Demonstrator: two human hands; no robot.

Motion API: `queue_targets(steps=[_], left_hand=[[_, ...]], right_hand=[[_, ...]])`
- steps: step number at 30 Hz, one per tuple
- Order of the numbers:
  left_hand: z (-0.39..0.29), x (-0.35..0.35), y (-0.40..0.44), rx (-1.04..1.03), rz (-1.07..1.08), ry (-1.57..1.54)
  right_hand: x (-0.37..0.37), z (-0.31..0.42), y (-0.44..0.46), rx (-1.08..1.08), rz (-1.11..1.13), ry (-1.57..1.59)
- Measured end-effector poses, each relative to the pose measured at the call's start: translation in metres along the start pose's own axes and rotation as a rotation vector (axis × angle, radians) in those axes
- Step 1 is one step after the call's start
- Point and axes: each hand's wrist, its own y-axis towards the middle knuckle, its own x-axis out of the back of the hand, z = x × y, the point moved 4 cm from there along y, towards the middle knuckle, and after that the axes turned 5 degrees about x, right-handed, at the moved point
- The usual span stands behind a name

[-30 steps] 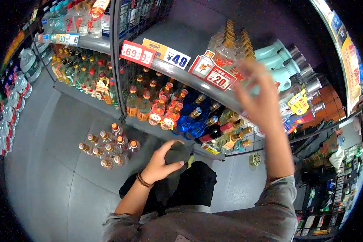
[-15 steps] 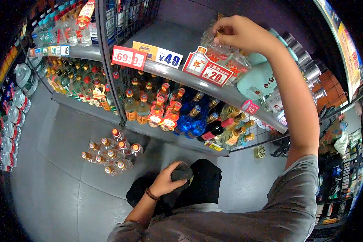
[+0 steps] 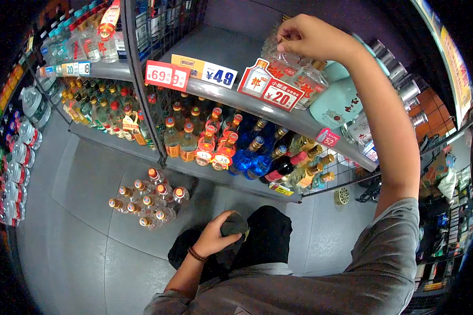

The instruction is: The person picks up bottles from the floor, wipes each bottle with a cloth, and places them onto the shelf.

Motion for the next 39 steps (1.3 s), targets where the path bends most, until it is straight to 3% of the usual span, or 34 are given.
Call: queue_targets(steps=[11, 14, 15, 17, 19, 21, 23, 25, 26, 29, 31, 34, 36, 39], left_hand=[[0.009, -0.002, -0.002, 0.041, 0.028, 0.011], [0.016, -0.002, -0.006, 0.027, -0.022, 0.052], [0.015, -0.002, -0.008, 0.023, -0.038, 0.071], [0.023, -0.004, -0.011, 0.032, -0.034, 0.016], [0.024, -0.005, -0.013, 0.012, -0.046, 0.01], [0.029, -0.005, -0.015, 0.057, -0.069, 0.005], [0.027, -0.009, -0.018, 0.105, -0.033, 0.041], [0.02, -0.008, -0.022, 0.143, -0.048, 0.032], [0.02, -0.009, -0.023, 0.138, -0.033, 0.036], [0.023, -0.017, -0.026, 0.136, -0.016, 0.028], [0.022, -0.02, -0.026, 0.106, -0.049, -0.015], [0.009, -0.026, -0.026, 0.096, -0.054, 0.06], [0.008, -0.033, -0.026, 0.067, -0.057, 0.033], [0.013, -0.041, -0.028, 0.081, -0.077, 0.026]], right_hand=[[0.006, 0.015, -0.004, -0.031, 0.023, -0.128], [0.015, 0.011, -0.008, -0.026, -0.031, -0.064], [0.03, 0.041, -0.015, -0.07, -0.018, 0.016], [0.035, 0.05, -0.025, -0.157, -0.163, -0.047], [0.035, 0.004, -0.037, 0.02, -0.219, -0.042], [0.037, 0.023, -0.059, -0.037, -0.297, -0.079], [0.029, 0.05, -0.086, 0.048, -0.502, 0.103], [0.024, 0.079, -0.12, -0.118, -0.522, 0.023], [0.013, 0.111, -0.139, -0.002, -0.73, 0.06], [-0.005, 0.125, -0.183, 0.068, -0.765, 0.108], [-0.028, 0.152, -0.173, 0.443, -0.569, 0.636], [-0.044, 0.192, -0.173, 0.549, -0.464, 0.985], [-0.05, 0.203, -0.175, 0.442, -0.313, 1.351], [-0.05, 0.212, -0.181, 0.569, -0.197, 1.584]])
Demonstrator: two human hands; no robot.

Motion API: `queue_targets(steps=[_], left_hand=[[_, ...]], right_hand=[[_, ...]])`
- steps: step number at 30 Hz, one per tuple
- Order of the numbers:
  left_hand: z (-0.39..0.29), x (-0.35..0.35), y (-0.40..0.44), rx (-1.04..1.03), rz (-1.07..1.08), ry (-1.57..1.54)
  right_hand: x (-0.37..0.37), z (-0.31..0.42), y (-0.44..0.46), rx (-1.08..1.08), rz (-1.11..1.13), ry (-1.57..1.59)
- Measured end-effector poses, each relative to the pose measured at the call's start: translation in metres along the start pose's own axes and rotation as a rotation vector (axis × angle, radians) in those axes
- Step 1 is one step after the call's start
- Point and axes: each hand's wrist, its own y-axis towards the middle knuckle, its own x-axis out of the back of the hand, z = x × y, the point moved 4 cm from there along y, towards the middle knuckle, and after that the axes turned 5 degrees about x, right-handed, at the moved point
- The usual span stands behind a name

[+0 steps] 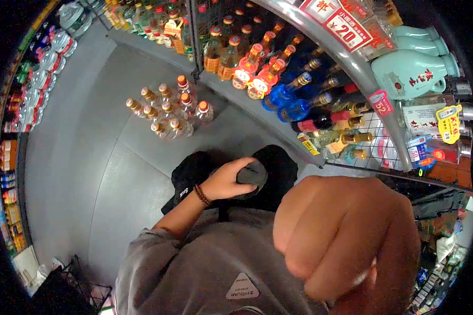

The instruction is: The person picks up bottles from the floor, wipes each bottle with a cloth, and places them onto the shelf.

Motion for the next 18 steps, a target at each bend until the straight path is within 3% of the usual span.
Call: queue_targets(steps=[4, 11, 18], left_hand=[[-0.006, -0.015, -0.01, 0.126, 0.026, 0.046], [-0.002, -0.039, -0.018, 0.037, 0.012, 0.111], [-0.021, -0.042, -0.026, 0.081, -0.003, 0.03]], right_hand=[[-0.005, 0.008, -0.007, 0.063, 0.107, 0.218], [-0.012, 0.033, -0.018, 0.157, 0.246, 0.41], [-0.028, 0.055, -0.019, 0.182, 0.349, 0.558]])
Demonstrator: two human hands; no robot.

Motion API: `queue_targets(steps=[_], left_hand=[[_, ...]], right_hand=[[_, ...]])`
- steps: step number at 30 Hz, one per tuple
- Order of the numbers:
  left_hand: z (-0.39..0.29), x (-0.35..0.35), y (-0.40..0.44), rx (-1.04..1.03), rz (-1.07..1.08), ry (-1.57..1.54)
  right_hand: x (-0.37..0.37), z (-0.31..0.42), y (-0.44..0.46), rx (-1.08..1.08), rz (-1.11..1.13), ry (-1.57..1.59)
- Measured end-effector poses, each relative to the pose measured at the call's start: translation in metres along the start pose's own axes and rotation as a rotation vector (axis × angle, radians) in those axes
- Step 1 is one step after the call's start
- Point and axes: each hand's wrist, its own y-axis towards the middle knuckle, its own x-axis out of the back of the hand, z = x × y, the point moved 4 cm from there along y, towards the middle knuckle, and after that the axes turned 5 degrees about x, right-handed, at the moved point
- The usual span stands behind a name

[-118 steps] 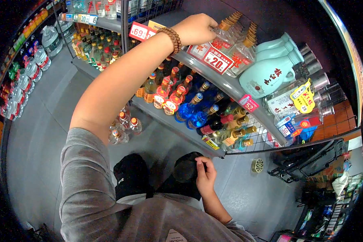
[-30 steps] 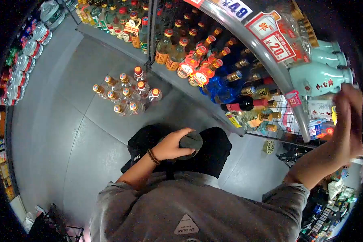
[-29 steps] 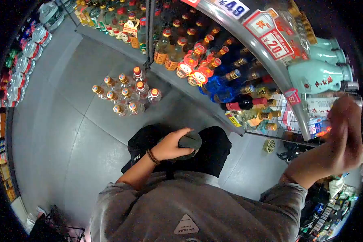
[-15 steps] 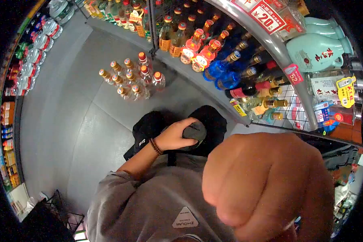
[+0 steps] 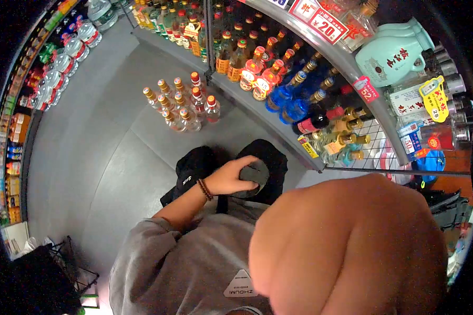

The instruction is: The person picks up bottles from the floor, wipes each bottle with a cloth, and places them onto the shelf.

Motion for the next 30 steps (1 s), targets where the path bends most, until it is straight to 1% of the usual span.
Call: queue_targets(steps=[2, 4, 6, 7, 8, 9, 10, 12, 13, 14, 16, 18, 19, 20, 21, 22, 23, 24, 25, 28, 30], left_hand=[[0.0, 0.006, -0.016, -0.036, -0.063, -0.002], [0.013, 0.024, -0.038, 0.123, -0.202, -0.298], [0.027, 0.046, -0.068, 0.095, -0.344, -0.321], [0.03, 0.055, -0.087, 0.143, -0.451, -0.372], [0.032, 0.062, -0.106, 0.195, -0.557, -0.424], [0.032, 0.068, -0.12, 0.192, -0.651, -0.425], [0.034, 0.075, -0.132, 0.192, -0.744, -0.426], [0.043, 0.093, -0.151, 0.141, -0.904, -0.403], [0.035, 0.1, -0.154, 0.08, -0.891, -0.452], [0.021, 0.105, -0.156, 0.063, -0.959, -0.484], [0.0, 0.128, -0.155, -0.029, -0.943, -0.321], [-0.024, 0.143, -0.146, -0.075, -1.035, -0.24], [-0.026, 0.15, -0.145, -0.082, -1.078, -0.282], [-0.025, 0.159, -0.146, -0.058, -1.117, -0.275], [-0.025, 0.168, -0.146, -0.05, -1.127, -0.299], [-0.025, 0.175, -0.15, -0.035, -1.213, -0.297], [-0.028, 0.184, -0.154, -0.028, -1.234, -0.294], [-0.036, 0.192, -0.157, -0.058, -1.226, -0.297], [-0.042, 0.199, -0.164, -0.032, -1.294, -0.282], [-0.052, 0.232, -0.182, -0.05, -1.351, -0.321], [-0.063, 0.253, -0.183, -0.062, -1.371, -0.307]], right_hand=[[-0.001, 0.001, -0.003, -0.005, -0.018, 0.033], [-0.001, -0.005, -0.012, -0.038, -0.097, -0.019], [0.008, -0.017, -0.036, -0.16, -0.343, -0.388], [0.015, -0.022, -0.053, -0.219, -0.466, -0.573], [0.028, -0.033, -0.07, -0.282, -0.547, -0.668], [0.041, -0.043, -0.088, -0.351, -0.625, -0.755], [0.061, -0.061, -0.109, -0.43, -0.66, -0.75], [0.088, -0.085, -0.143, -0.438, -0.621, -1.004], [0.099, -0.093, -0.16, -0.509, -0.607, -1.108], [0.105, -0.102, -0.18, -0.552, -0.601, -1.157], [0.112, -0.116, -0.222, -0.642, -0.665, -1.12], [0.119, -0.13, -0.275, -0.688, -0.785, -1.015], [0.118, -0.132, -0.293, -0.728, -0.853, -0.961], [0.12, -0.135, -0.316, -0.777, -0.871, -0.961], [0.119, -0.132, -0.324, -0.832, -0.837, -0.985], [0.12, -0.13, -0.329, -0.884, -0.799, -1.008], [0.125, -0.127, -0.335, -0.907, -0.773, -0.996], [0.132, -0.127, -0.342, -0.962, -0.774, -0.971], [0.137, -0.128, -0.343, -1.02, -0.773, -0.943], [0.161, -0.141, -0.323, -0.911, -0.747, -0.948], [0.18, -0.164, -0.298, -0.86, -0.657, -1.008]])
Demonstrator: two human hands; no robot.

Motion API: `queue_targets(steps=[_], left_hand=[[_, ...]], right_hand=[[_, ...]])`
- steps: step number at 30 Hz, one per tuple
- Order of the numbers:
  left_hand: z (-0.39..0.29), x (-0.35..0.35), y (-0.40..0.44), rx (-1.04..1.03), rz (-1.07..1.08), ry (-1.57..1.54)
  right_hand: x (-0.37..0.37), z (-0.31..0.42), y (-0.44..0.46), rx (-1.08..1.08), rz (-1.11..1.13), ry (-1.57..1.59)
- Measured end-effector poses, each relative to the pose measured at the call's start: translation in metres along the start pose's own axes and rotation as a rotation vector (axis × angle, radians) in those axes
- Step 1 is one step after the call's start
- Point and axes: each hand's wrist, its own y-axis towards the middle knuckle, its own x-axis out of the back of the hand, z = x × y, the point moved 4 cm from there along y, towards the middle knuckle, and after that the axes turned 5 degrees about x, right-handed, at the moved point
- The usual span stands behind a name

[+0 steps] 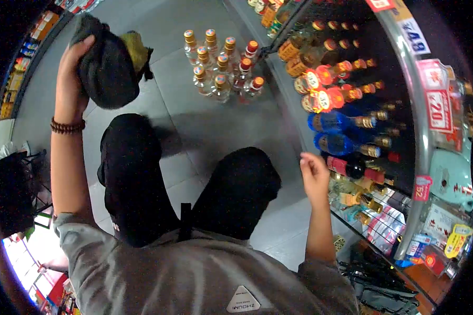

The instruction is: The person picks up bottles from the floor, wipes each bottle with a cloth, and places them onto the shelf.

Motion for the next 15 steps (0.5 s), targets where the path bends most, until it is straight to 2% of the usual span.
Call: queue_targets(steps=[2, 5, 7, 10, 12, 15], left_hand=[[0.001, 0.003, 0.023, -0.011, 0.0, 0.004], [0.011, -0.004, 0.068, -0.033, 0.142, 0.05], [0.024, -0.008, 0.099, -0.026, 0.218, 0.102], [0.049, -0.011, 0.155, 0.005, 0.326, 0.139], [0.068, -0.009, 0.191, 0.092, 0.334, 0.132], [0.098, 0.003, 0.245, 0.106, 0.369, 0.254]], right_hand=[[-0.024, 0.018, 0.035, 0.079, -0.022, -0.041], [-0.06, 0.047, 0.073, 0.048, -0.045, -0.071], [-0.082, 0.061, 0.088, 0.1, -0.072, -0.05], [-0.105, 0.061, 0.101, 0.052, -0.145, -0.088], [-0.116, 0.056, 0.107, 0.017, -0.181, -0.138], [-0.13, 0.064, 0.113, -0.057, -0.232, -0.206]])
